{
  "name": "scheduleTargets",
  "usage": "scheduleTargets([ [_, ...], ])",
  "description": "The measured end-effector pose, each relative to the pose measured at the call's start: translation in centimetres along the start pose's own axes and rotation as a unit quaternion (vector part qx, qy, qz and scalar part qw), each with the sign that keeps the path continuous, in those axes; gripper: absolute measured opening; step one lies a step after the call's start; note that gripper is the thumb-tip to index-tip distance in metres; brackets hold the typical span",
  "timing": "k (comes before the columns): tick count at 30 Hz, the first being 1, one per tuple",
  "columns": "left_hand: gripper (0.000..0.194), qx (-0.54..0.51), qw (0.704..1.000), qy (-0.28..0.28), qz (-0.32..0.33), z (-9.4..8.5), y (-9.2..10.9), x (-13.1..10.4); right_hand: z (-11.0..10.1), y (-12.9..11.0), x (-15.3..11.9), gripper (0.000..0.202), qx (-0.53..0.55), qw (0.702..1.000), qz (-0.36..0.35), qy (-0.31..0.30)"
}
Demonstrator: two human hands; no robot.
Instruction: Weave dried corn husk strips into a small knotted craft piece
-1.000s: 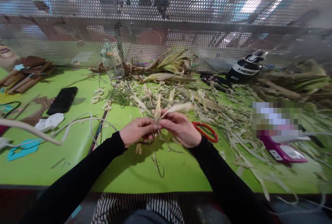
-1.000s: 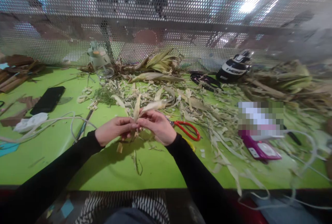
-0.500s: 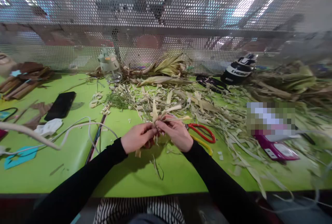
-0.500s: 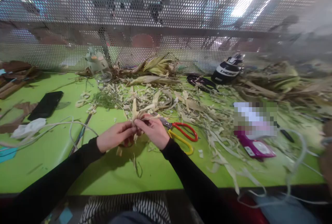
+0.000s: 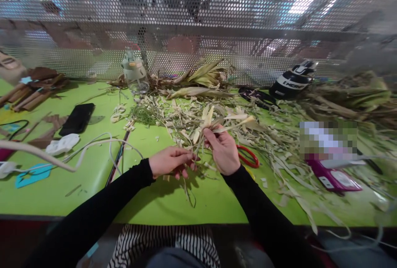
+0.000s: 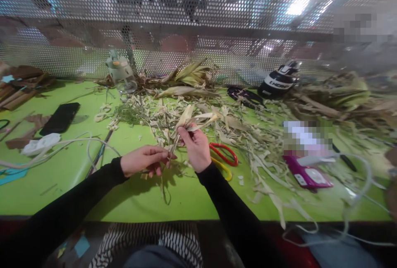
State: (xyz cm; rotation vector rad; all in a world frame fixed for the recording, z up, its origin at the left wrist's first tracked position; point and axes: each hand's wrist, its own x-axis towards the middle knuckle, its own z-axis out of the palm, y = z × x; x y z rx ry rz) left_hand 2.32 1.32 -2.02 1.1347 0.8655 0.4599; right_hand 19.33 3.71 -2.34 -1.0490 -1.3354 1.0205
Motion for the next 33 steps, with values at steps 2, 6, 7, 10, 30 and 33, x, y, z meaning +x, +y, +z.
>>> scheduleTargets([
  [2, 0.032, -0.029, 1.000, -0.011, -0.003, 0.1, -0.1, 0.1, 0.1, -0.1, 0.0, 0.028, -0.007, 1.000, -0.001, 0.002],
  [6, 0.029, -0.108, 0.994, -0.011, -0.017, 0.1, -0.3, 0.2, 0.2, -0.1, -0.2, 0.026, -0.020, 1.000, -0.003, -0.002],
  [7, 0.029, -0.125, 0.992, -0.015, -0.019, 0.1, -0.3, 0.2, 0.1, -0.2, -0.2, 0.025, -0.022, 1.000, -0.004, -0.002],
  [10, 0.030, -0.161, 0.986, -0.037, -0.013, 0.2, -0.3, 0.1, 0.1, -0.3, -0.2, 0.025, -0.029, 1.000, -0.001, -0.001],
  [30, 0.013, -0.099, 0.978, 0.153, 0.096, 0.3, 0.0, 0.5, 0.0, -1.1, -0.4, 0.022, -0.052, 0.996, 0.037, -0.068],
  [33, 0.016, -0.073, 0.982, 0.132, 0.117, 0.8, -0.5, 0.8, 0.7, -0.8, -1.0, 0.022, -0.090, 0.994, -0.003, -0.057],
])
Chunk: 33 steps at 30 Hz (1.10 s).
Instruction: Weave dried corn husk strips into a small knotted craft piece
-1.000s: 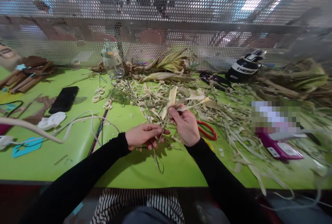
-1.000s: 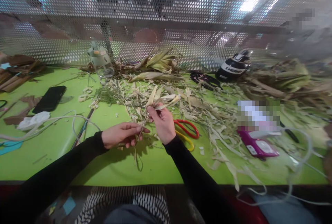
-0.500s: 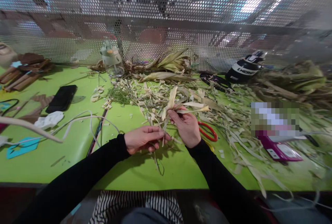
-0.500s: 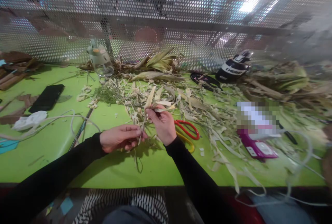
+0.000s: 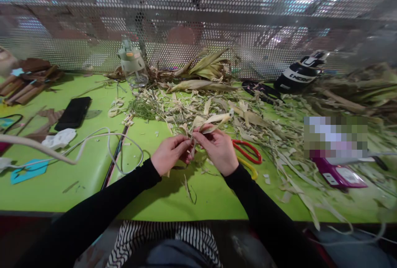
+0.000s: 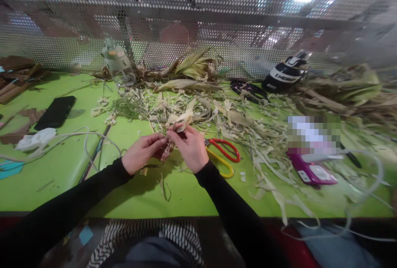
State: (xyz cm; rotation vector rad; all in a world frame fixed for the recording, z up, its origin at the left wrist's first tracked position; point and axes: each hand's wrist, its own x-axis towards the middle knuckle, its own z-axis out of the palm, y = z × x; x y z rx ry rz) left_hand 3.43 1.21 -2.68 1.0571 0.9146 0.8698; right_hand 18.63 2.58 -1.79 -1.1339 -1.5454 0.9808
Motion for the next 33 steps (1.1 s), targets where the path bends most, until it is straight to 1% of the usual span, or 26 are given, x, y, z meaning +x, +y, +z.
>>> scheduleTargets([
  [5, 0.025, 0.031, 0.999, -0.036, 0.012, 0.2, -0.5, -0.1, 0.2, 0.7, -0.3, 0.020, -0.056, 0.997, -0.041, 0.022],
  [9, 0.029, 0.103, 0.993, -0.050, 0.031, 0.2, -0.9, -0.3, 0.4, 0.6, -0.5, 0.021, -0.094, 0.994, -0.045, 0.035],
  [12, 0.028, 0.143, 0.988, -0.054, 0.036, 0.2, -0.9, -0.4, 0.5, 0.3, -0.5, 0.024, -0.058, 0.998, -0.022, 0.023],
  [15, 0.027, 0.085, 0.996, -0.027, 0.017, 0.3, -0.5, -0.5, 0.3, 0.1, -0.4, 0.027, -0.010, 1.000, 0.006, 0.008],
  [17, 0.027, 0.040, 0.999, -0.004, 0.007, 0.4, -0.1, -0.6, -0.1, 0.0, -0.3, 0.026, -0.013, 0.999, 0.009, -0.030],
  [19, 0.027, 0.029, 1.000, -0.005, 0.012, 0.3, 0.2, -0.6, -0.4, 0.0, -0.2, 0.028, -0.013, 0.995, 0.006, -0.102],
  [21, 0.029, 0.041, 0.998, -0.033, 0.026, 0.1, 0.3, -0.7, -0.5, 0.1, -0.3, 0.031, 0.029, 0.987, 0.020, -0.157],
  [22, 0.031, 0.053, 0.997, -0.051, 0.032, -0.1, 0.3, -0.7, -0.5, 0.1, -0.3, 0.030, 0.066, 0.983, 0.033, -0.171],
  [24, 0.033, 0.079, 0.993, -0.080, 0.034, -0.4, 0.2, -0.7, -0.4, 0.1, -0.4, 0.025, 0.134, 0.973, 0.059, -0.178],
  [26, 0.033, 0.101, 0.990, -0.091, 0.032, -0.6, 0.1, -0.6, -0.4, 0.2, -0.4, 0.022, 0.143, 0.973, 0.058, -0.174],
  [28, 0.033, 0.126, 0.988, -0.084, 0.041, -0.8, 0.2, -0.5, -0.5, 0.3, -0.4, 0.023, 0.092, 0.985, 0.027, -0.140],
  [29, 0.032, 0.142, 0.986, -0.069, 0.055, -0.8, 0.3, -0.4, -0.4, 0.4, -0.3, 0.023, 0.057, 0.992, 0.003, -0.113],
  [31, 0.031, 0.175, 0.981, -0.021, 0.086, -0.9, 0.4, -0.4, -0.4, 0.7, -0.3, 0.021, -0.003, 0.997, -0.038, -0.062],
  [33, 0.031, 0.188, 0.976, 0.030, 0.106, -1.0, 0.4, -0.4, -0.2, 1.0, -0.3, 0.019, -0.035, 0.997, -0.060, -0.031],
])
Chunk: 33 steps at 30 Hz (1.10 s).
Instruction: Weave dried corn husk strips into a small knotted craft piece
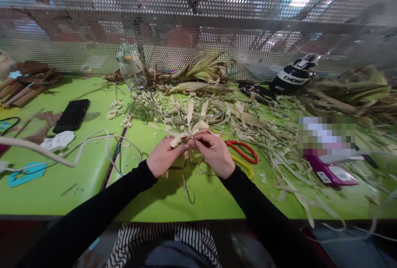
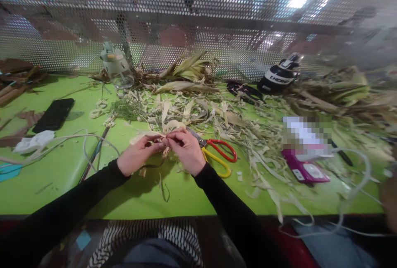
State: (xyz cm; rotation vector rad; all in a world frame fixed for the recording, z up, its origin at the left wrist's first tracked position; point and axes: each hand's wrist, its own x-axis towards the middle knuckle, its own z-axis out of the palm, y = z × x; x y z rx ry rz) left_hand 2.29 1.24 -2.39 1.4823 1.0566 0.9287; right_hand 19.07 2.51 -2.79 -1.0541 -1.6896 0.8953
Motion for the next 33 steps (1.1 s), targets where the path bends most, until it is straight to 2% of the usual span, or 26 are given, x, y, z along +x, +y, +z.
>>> scheduleTargets([
  [2, 0.032, -0.013, 1.000, 0.018, -0.014, 0.0, -0.1, 0.0, 0.3, 0.2, -0.1, 0.017, -0.019, 1.000, -0.008, 0.022],
  [5, 0.033, -0.094, 0.994, 0.002, -0.057, 0.2, -0.1, -0.1, 0.6, 0.1, -0.2, 0.015, -0.026, 0.998, -0.018, 0.045],
  [7, 0.032, -0.150, 0.986, -0.011, -0.073, 0.3, 0.1, -0.1, 0.7, 0.0, -0.3, 0.015, -0.003, 0.999, -0.013, 0.038],
  [12, 0.029, -0.202, 0.974, -0.012, -0.099, 0.2, 0.8, 0.0, 1.0, 0.1, -0.6, 0.021, 0.129, 0.989, 0.073, -0.024],
  [14, 0.031, -0.209, 0.972, -0.003, -0.108, 0.2, 0.8, 0.0, 1.1, 0.1, -0.6, 0.023, 0.153, 0.983, 0.099, -0.022],
  [17, 0.033, -0.216, 0.968, -0.005, -0.124, 0.4, 0.6, 0.0, 1.1, 0.0, -0.6, 0.022, 0.147, 0.983, 0.109, -0.005],
  [20, 0.032, -0.212, 0.968, -0.007, -0.136, 0.5, 0.4, 0.0, 0.9, -0.3, -0.5, 0.024, 0.139, 0.984, 0.108, -0.026],
  [24, 0.031, -0.220, 0.967, -0.029, -0.123, 0.6, 0.2, -0.1, 0.7, -0.3, -0.3, 0.023, 0.061, 0.996, 0.071, -0.001],
  [26, 0.032, -0.231, 0.965, -0.044, -0.118, 0.5, 0.1, -0.1, 0.8, -0.1, -0.3, 0.023, 0.057, 0.995, 0.081, 0.005],
  [30, 0.030, -0.231, 0.960, -0.074, -0.140, -0.1, 0.0, 0.1, 1.3, 0.3, -0.4, 0.027, 0.181, 0.972, 0.146, -0.005],
  [33, 0.021, -0.258, 0.946, -0.087, -0.173, -0.9, 0.2, 0.2, 1.5, -0.1, -0.1, 0.029, 0.256, 0.947, 0.193, -0.031],
])
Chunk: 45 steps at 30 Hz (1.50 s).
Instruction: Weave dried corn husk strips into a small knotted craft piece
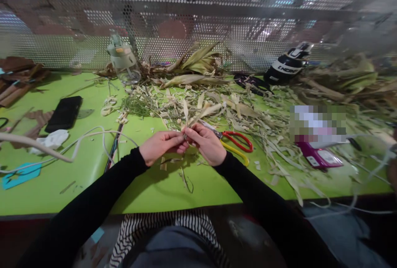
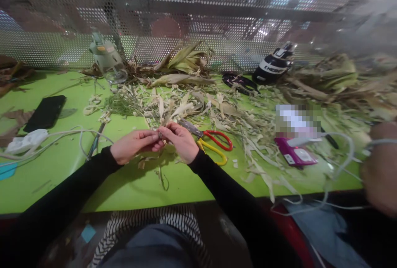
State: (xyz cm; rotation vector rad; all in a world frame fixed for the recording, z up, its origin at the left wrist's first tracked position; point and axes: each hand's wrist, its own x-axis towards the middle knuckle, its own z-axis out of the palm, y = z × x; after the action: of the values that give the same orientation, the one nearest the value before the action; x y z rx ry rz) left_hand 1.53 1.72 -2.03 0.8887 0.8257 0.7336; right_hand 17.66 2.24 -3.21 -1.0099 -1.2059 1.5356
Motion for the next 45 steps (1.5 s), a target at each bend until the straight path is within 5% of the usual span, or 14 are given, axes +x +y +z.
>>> scheduleTargets([
  [5, 0.005, -0.049, 0.998, -0.005, -0.043, -0.3, 0.7, -0.2, 0.2, -2.1, 0.1, 0.027, 0.047, 0.997, 0.035, -0.054],
  [10, 0.004, -0.070, 0.996, 0.012, -0.049, 0.2, 0.7, -0.4, -0.5, -4.0, 0.4, 0.022, -0.019, 0.990, 0.067, -0.119],
  [21, 0.022, -0.075, 0.997, -0.012, -0.023, 0.6, 1.0, -0.7, -0.4, -3.8, 0.4, 0.021, -0.001, 0.994, 0.059, -0.087],
  [26, 0.009, -0.061, 0.998, 0.033, -0.001, 0.6, 0.8, -0.6, -1.0, -4.6, 0.4, 0.024, -0.114, 0.990, 0.028, -0.082],
  [31, 0.011, -0.099, 0.988, 0.107, 0.051, 0.1, 1.3, -0.7, -5.3, -8.0, -0.4, 0.026, -0.359, 0.932, -0.012, -0.043],
  [36, 0.008, -0.103, 0.979, 0.144, 0.099, -0.1, 1.7, -1.0, -9.2, -8.7, -3.0, 0.022, -0.550, 0.834, 0.001, -0.039],
  [40, 0.010, -0.109, 0.965, 0.186, 0.151, 0.2, 2.1, -1.2, -9.2, -6.5, -4.8, 0.015, -0.603, 0.794, -0.025, -0.069],
  [45, 0.007, -0.127, 0.961, 0.201, 0.143, 0.1, 2.4, -1.2, -6.6, -3.2, -5.9, 0.013, -0.590, 0.798, -0.048, -0.115],
])
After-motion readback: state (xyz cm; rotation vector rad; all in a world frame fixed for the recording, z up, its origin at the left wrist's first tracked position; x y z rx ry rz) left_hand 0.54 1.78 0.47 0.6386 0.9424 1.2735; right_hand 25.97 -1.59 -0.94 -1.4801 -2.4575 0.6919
